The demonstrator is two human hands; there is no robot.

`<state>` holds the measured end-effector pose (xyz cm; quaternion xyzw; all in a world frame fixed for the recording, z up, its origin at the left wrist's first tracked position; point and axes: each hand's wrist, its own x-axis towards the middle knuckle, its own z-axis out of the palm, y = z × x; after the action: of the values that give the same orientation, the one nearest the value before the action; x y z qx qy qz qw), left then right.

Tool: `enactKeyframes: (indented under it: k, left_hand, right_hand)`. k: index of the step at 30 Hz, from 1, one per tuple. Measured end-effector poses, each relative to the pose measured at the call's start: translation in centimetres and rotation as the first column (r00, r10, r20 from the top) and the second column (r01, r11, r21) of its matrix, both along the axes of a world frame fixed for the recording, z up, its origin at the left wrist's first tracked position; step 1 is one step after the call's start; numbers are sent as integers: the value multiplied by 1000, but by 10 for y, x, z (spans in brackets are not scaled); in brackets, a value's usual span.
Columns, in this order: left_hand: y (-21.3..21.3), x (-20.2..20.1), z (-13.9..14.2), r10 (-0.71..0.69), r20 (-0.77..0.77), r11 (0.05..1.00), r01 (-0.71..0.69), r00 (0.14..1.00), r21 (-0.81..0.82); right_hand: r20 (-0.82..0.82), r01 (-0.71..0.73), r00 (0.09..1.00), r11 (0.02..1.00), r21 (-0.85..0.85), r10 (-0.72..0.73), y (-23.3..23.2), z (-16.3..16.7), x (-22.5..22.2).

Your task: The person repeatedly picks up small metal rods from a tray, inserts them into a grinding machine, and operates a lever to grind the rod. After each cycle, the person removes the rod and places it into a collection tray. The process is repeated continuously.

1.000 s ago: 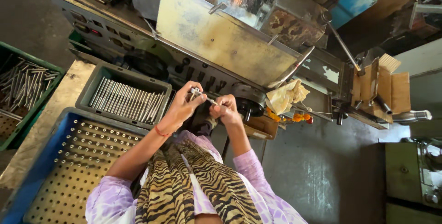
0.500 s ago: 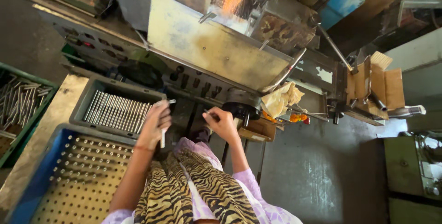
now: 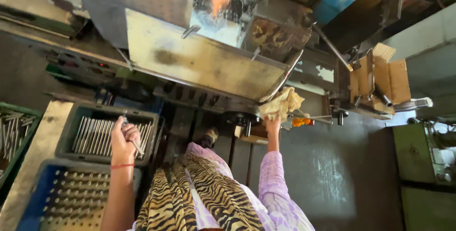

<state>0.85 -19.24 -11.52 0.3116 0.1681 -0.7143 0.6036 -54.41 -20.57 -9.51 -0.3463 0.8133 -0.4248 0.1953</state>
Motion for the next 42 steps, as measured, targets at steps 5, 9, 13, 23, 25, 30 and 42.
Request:
enactKeyframes:
  k: [5,9,13,23,25,30,42]
  left_hand:
    - [-66,-52,20,-126,-7,987,124,992,-100]
    - [-87,-76,24,-135,24,986,136,991,-95]
    - [-85,-79,12,-145,5,985,145,989,-89]
    - [-126,-101,28,-231,359,958,275,904,-76]
    - [-151,-123,48,-290,457,916,382,841,-123]
    - [-234,-194,100,-347,667,744,627,659,-232]
    - [-509,-389,152,-160,579,892,368,800,-262]
  right_hand:
    - [-288,174,947,981,92,-141,-20,-12,-17]
    - [-345,192,924,980,42,-166,-33,-4,-28]
    - [-287,165,949,983,86,-134,-45,13,-24]
    - [-180,-170,965,978,121,190,-76,20,-77]
    - [-192,-233,955,973,-8,227,-90,28,-104]
    - [-82,-164,985,979,-120,154,-134,70,-187]
    - [-722,73,682,993,-92,-117,-245,150,-349]
